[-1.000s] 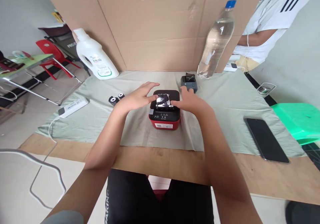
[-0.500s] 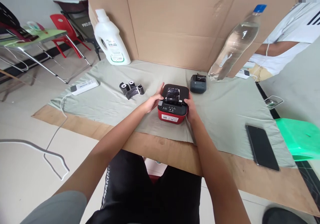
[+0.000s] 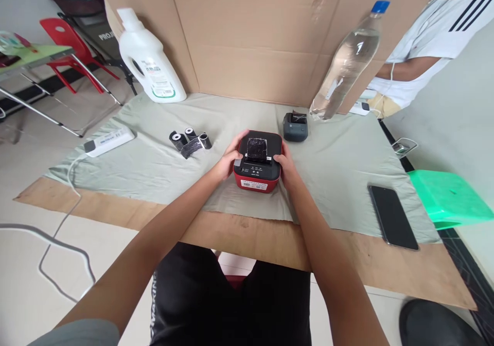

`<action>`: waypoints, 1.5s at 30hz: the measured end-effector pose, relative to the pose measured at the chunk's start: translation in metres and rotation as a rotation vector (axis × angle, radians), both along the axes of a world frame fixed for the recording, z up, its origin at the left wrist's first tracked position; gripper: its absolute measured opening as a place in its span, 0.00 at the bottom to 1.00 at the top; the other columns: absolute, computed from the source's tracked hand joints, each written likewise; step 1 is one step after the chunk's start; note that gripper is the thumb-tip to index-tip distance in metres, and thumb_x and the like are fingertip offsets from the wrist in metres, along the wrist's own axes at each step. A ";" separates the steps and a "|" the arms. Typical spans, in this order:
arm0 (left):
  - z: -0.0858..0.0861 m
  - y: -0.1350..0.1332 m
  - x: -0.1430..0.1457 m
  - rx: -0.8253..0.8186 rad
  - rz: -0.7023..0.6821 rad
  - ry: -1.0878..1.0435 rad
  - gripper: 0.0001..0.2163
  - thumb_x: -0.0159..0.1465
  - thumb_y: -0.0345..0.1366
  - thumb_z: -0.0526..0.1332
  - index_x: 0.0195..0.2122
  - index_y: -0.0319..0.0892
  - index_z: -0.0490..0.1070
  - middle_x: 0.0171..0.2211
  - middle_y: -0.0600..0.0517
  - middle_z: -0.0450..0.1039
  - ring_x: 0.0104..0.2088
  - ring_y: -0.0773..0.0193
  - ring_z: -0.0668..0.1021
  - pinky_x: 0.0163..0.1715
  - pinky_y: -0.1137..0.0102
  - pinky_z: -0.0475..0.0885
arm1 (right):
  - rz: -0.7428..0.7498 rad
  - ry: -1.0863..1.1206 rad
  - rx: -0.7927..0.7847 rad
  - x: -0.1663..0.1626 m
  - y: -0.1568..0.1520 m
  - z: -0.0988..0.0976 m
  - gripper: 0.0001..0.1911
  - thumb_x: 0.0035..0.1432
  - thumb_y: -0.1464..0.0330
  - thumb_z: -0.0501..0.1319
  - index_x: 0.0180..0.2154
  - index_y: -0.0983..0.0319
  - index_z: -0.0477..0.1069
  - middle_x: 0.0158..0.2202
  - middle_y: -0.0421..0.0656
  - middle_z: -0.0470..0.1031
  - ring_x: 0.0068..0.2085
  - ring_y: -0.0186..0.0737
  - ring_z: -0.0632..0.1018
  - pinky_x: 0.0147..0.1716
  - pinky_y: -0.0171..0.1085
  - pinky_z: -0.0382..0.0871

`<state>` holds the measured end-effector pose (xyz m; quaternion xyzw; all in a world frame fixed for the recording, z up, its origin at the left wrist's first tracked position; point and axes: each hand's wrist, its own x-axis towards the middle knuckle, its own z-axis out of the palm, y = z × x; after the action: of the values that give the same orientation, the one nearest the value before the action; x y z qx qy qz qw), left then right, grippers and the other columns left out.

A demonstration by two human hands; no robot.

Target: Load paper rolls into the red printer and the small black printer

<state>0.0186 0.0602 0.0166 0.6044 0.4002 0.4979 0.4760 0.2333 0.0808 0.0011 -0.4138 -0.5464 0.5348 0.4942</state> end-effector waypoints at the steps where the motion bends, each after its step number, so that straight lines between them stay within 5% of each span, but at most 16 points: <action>1: -0.001 0.000 -0.001 0.059 0.019 0.038 0.27 0.61 0.37 0.56 0.63 0.48 0.67 0.74 0.51 0.56 0.73 0.53 0.62 0.70 0.56 0.63 | -0.004 -0.001 0.010 0.000 0.000 -0.002 0.38 0.51 0.55 0.61 0.64 0.54 0.65 0.64 0.44 0.74 0.61 0.55 0.76 0.59 0.54 0.74; 5: 0.008 -0.005 -0.004 0.249 0.050 0.187 0.08 0.63 0.41 0.63 0.38 0.44 0.76 0.76 0.49 0.51 0.74 0.50 0.59 0.71 0.53 0.58 | -0.022 0.033 0.080 -0.001 -0.005 -0.007 0.36 0.56 0.51 0.60 0.65 0.54 0.64 0.66 0.43 0.71 0.66 0.53 0.72 0.65 0.54 0.68; 8: 0.022 -0.010 -0.005 0.285 0.065 0.268 0.07 0.64 0.40 0.66 0.31 0.44 0.75 0.73 0.48 0.57 0.72 0.50 0.62 0.71 0.49 0.59 | -0.030 -0.006 0.131 -0.001 -0.009 -0.008 0.38 0.61 0.45 0.56 0.67 0.53 0.63 0.68 0.43 0.69 0.68 0.52 0.70 0.67 0.55 0.65; 14: 0.032 -0.009 -0.005 0.268 0.081 0.313 0.05 0.62 0.37 0.69 0.31 0.44 0.78 0.68 0.46 0.66 0.70 0.52 0.66 0.71 0.48 0.58 | -0.027 -0.075 0.230 0.001 -0.018 -0.007 0.44 0.60 0.37 0.53 0.71 0.50 0.58 0.72 0.40 0.62 0.73 0.50 0.63 0.71 0.55 0.61; 28: 0.027 -0.008 -0.003 0.255 0.110 0.303 0.06 0.64 0.40 0.69 0.32 0.45 0.80 0.67 0.46 0.68 0.69 0.51 0.68 0.71 0.48 0.59 | -0.038 -0.048 0.262 0.000 -0.019 -0.007 0.43 0.60 0.38 0.56 0.69 0.51 0.59 0.72 0.42 0.62 0.72 0.51 0.63 0.72 0.54 0.58; 30: 0.027 -0.008 -0.005 0.220 0.085 0.262 0.06 0.63 0.41 0.69 0.37 0.46 0.82 0.70 0.47 0.64 0.71 0.50 0.65 0.72 0.49 0.57 | -0.049 -0.069 0.257 0.000 -0.017 -0.007 0.45 0.59 0.36 0.55 0.69 0.52 0.60 0.72 0.42 0.62 0.72 0.51 0.64 0.71 0.53 0.60; 32: 0.028 -0.006 -0.011 0.127 0.013 0.190 0.16 0.62 0.41 0.68 0.52 0.50 0.80 0.75 0.51 0.55 0.74 0.49 0.60 0.73 0.50 0.56 | -0.073 -0.080 0.246 0.000 -0.018 -0.004 0.44 0.59 0.36 0.56 0.68 0.53 0.62 0.71 0.44 0.64 0.71 0.51 0.66 0.70 0.52 0.62; 35: 0.030 -0.002 -0.024 -0.097 -0.159 0.092 0.38 0.61 0.40 0.66 0.72 0.59 0.57 0.78 0.55 0.46 0.77 0.49 0.53 0.74 0.51 0.56 | -0.187 -0.133 0.209 0.001 -0.029 0.004 0.36 0.63 0.40 0.56 0.62 0.56 0.69 0.65 0.48 0.72 0.67 0.53 0.71 0.68 0.53 0.64; 38: 0.031 -0.003 -0.030 -0.259 -0.230 0.067 0.46 0.59 0.39 0.67 0.76 0.59 0.46 0.78 0.56 0.43 0.77 0.48 0.51 0.74 0.52 0.57 | -0.229 -0.221 0.216 0.002 -0.054 0.008 0.32 0.67 0.44 0.54 0.61 0.57 0.70 0.63 0.50 0.73 0.65 0.55 0.72 0.68 0.55 0.63; 42: 0.024 -0.018 -0.014 -0.286 -0.122 -0.066 0.41 0.61 0.43 0.66 0.75 0.55 0.52 0.76 0.52 0.53 0.75 0.48 0.58 0.73 0.52 0.58 | -0.125 -0.359 0.324 0.002 -0.086 0.005 0.45 0.59 0.48 0.67 0.71 0.55 0.57 0.68 0.51 0.67 0.67 0.59 0.70 0.67 0.58 0.65; 45: 0.020 -0.021 0.000 -0.302 -0.090 -0.210 0.38 0.62 0.42 0.64 0.73 0.52 0.55 0.71 0.51 0.64 0.72 0.49 0.65 0.72 0.51 0.61 | -0.164 -0.476 0.345 -0.001 -0.085 0.006 0.50 0.53 0.53 0.73 0.71 0.55 0.56 0.65 0.53 0.71 0.64 0.62 0.73 0.62 0.61 0.70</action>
<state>0.0189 0.0388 0.0365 0.4880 0.3911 0.4707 0.6224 0.2327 -0.0044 0.0069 -0.4800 -0.6943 0.2804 0.4570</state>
